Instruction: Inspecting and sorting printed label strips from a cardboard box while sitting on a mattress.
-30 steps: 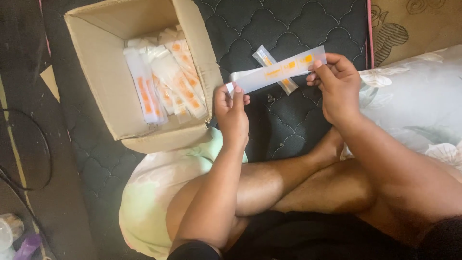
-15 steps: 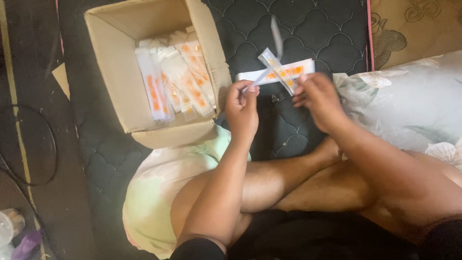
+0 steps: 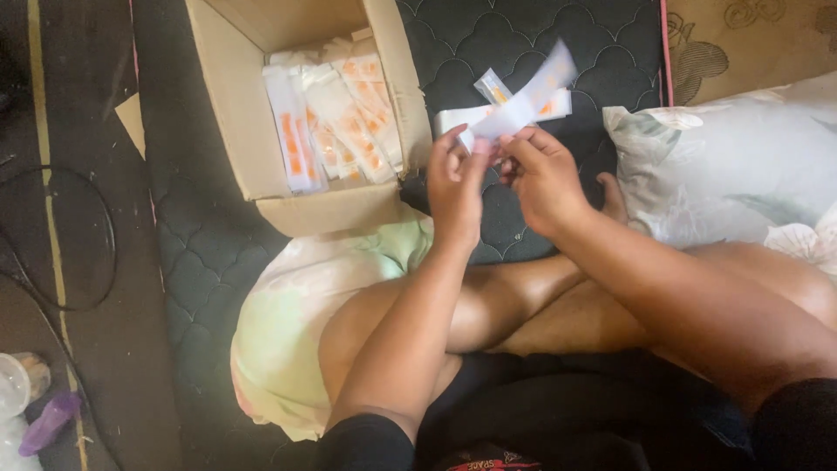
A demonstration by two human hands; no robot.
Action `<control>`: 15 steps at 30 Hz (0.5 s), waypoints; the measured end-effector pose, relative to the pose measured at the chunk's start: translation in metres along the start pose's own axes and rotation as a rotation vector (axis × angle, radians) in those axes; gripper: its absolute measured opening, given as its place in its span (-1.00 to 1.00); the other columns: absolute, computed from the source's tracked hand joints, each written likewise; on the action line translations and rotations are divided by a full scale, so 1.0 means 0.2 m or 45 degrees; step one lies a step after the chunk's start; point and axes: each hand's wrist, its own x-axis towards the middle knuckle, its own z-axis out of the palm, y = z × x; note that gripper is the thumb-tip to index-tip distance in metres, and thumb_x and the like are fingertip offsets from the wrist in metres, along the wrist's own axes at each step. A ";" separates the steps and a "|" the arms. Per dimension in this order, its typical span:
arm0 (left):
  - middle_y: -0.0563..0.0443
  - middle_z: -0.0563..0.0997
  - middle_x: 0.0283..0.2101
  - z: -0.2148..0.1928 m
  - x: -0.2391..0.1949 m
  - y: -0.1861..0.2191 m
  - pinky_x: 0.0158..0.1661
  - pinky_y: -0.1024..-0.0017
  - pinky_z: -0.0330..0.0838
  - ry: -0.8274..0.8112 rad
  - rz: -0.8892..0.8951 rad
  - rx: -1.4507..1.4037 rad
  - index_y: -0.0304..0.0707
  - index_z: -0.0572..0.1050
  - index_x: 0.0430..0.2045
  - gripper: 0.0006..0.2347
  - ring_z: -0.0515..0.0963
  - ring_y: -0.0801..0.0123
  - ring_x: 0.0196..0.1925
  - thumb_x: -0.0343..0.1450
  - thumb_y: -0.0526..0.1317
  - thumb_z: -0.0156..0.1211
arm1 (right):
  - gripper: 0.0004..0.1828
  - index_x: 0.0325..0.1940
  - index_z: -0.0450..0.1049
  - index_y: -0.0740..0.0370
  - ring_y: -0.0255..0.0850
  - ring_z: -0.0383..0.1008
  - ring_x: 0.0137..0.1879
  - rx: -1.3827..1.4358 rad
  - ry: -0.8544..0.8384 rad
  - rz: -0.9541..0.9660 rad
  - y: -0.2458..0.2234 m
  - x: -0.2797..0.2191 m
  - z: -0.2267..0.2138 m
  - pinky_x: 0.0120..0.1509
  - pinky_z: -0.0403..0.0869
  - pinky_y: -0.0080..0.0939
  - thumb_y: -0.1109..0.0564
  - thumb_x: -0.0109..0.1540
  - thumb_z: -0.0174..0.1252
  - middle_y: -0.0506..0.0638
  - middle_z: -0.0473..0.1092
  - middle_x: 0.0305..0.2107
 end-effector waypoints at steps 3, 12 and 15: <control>-0.06 0.60 -0.17 0.02 -0.03 -0.05 -0.01 0.32 0.49 0.138 0.043 0.127 -0.27 0.51 -0.04 -0.77 0.58 0.42 -0.12 0.46 -0.23 0.28 | -0.85 -0.34 0.43 0.15 -0.40 0.30 -0.28 -0.023 0.025 -0.030 -0.02 -0.07 0.05 -0.21 0.43 -0.33 0.20 0.33 0.17 -0.17 0.29 -0.49; 0.04 0.58 -0.36 -0.09 0.08 -0.02 -0.29 0.53 0.50 0.345 0.024 -0.209 -0.28 0.54 -0.35 -0.91 0.54 0.43 -0.44 0.33 -0.34 0.26 | -0.87 -0.42 0.25 0.13 -0.21 0.26 -0.45 0.359 0.294 -0.173 -0.13 0.15 -0.18 -0.32 0.32 -0.25 0.28 0.18 0.01 0.06 0.46 -0.32; 0.01 0.61 -0.34 -0.07 0.08 -0.04 -0.30 0.52 0.52 0.350 0.065 -0.205 -0.32 0.57 -0.34 -0.91 0.55 0.45 -0.45 0.34 -0.35 0.25 | -0.87 -0.39 0.38 0.14 -0.27 0.40 -0.41 0.218 0.298 -0.225 -0.20 0.09 -0.20 -0.31 0.43 -0.33 0.27 0.25 0.06 0.02 0.49 -0.36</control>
